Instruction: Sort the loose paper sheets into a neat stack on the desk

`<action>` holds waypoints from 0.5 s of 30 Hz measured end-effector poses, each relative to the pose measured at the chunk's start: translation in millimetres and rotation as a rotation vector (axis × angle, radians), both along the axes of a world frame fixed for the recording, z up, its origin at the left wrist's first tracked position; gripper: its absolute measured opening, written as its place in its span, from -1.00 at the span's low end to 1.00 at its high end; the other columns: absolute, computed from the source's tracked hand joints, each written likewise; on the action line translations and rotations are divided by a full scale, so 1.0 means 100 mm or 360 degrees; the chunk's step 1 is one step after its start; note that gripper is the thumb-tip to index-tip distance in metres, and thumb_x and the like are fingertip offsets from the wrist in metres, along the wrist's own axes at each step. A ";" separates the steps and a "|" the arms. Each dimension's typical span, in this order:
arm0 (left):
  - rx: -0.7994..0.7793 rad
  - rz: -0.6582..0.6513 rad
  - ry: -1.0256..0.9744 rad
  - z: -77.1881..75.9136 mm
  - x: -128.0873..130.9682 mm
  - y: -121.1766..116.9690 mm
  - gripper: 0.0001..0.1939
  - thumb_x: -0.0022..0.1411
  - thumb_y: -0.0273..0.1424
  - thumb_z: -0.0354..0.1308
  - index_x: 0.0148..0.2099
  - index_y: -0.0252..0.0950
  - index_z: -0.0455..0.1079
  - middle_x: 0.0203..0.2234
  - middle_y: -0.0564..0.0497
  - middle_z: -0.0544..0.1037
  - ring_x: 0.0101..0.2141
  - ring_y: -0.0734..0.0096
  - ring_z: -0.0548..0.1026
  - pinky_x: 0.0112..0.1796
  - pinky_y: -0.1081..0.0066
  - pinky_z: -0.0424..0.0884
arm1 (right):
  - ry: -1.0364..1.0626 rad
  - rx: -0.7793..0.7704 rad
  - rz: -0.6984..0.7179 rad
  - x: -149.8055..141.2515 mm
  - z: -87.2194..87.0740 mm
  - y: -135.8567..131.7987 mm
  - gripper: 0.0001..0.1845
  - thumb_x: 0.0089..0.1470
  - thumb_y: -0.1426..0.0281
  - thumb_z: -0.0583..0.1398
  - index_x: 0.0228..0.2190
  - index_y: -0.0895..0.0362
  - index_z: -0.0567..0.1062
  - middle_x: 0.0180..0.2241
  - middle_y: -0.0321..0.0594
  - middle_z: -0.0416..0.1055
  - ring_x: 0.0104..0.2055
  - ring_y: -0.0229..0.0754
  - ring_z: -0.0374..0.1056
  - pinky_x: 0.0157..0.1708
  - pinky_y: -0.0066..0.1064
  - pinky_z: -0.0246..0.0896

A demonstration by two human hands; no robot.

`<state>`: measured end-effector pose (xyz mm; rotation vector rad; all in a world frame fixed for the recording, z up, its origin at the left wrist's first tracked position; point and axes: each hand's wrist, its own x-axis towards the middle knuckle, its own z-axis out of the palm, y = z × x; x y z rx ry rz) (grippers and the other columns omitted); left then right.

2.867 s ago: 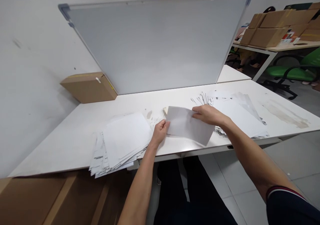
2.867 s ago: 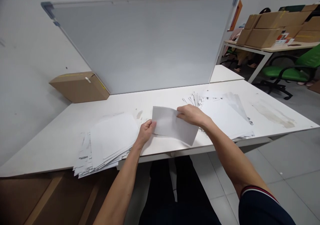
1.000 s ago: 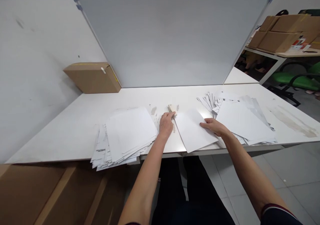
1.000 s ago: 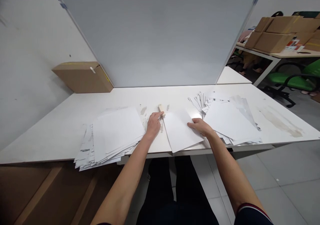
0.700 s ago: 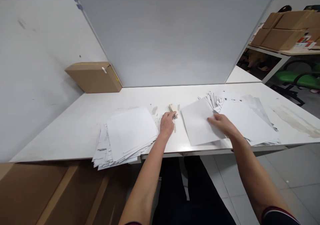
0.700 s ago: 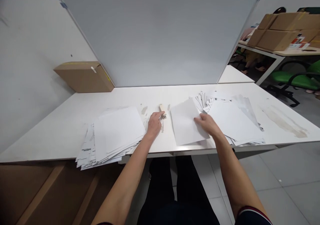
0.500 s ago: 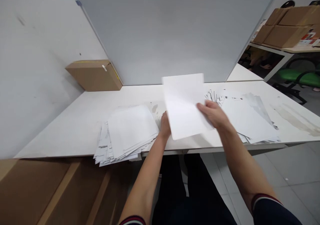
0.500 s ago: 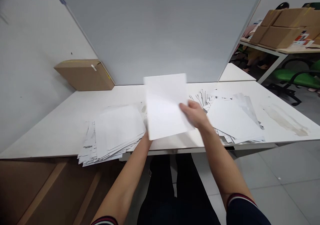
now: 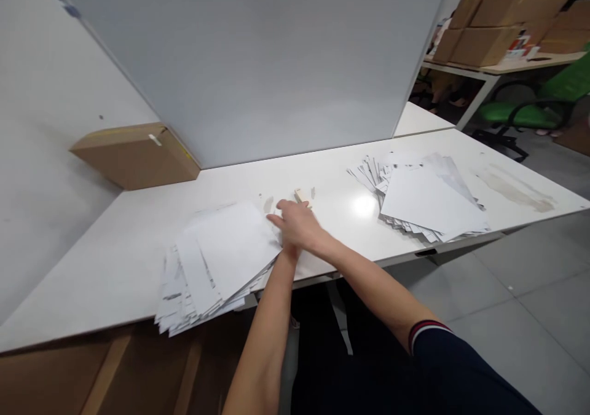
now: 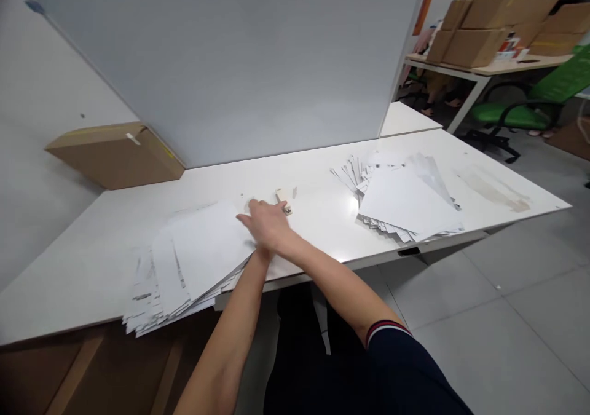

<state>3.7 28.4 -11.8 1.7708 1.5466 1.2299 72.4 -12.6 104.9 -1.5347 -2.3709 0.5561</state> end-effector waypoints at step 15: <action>0.0460 0.0153 0.0362 0.00 0.00 -0.09 -0.59 0.13 -0.56 -0.05 0.01 -0.29 0.40 -0.17 -0.17 0.40 -0.08 0.19 0.34 -0.02 0.22 0.26 | -0.0245 0.0342 -0.0983 2.13 -0.66 -0.21 -0.61 0.22 0.33 -0.10 -0.26 0.17 0.48 -0.10 0.01 0.39 -0.02 0.04 0.24 -0.07 -0.14 0.11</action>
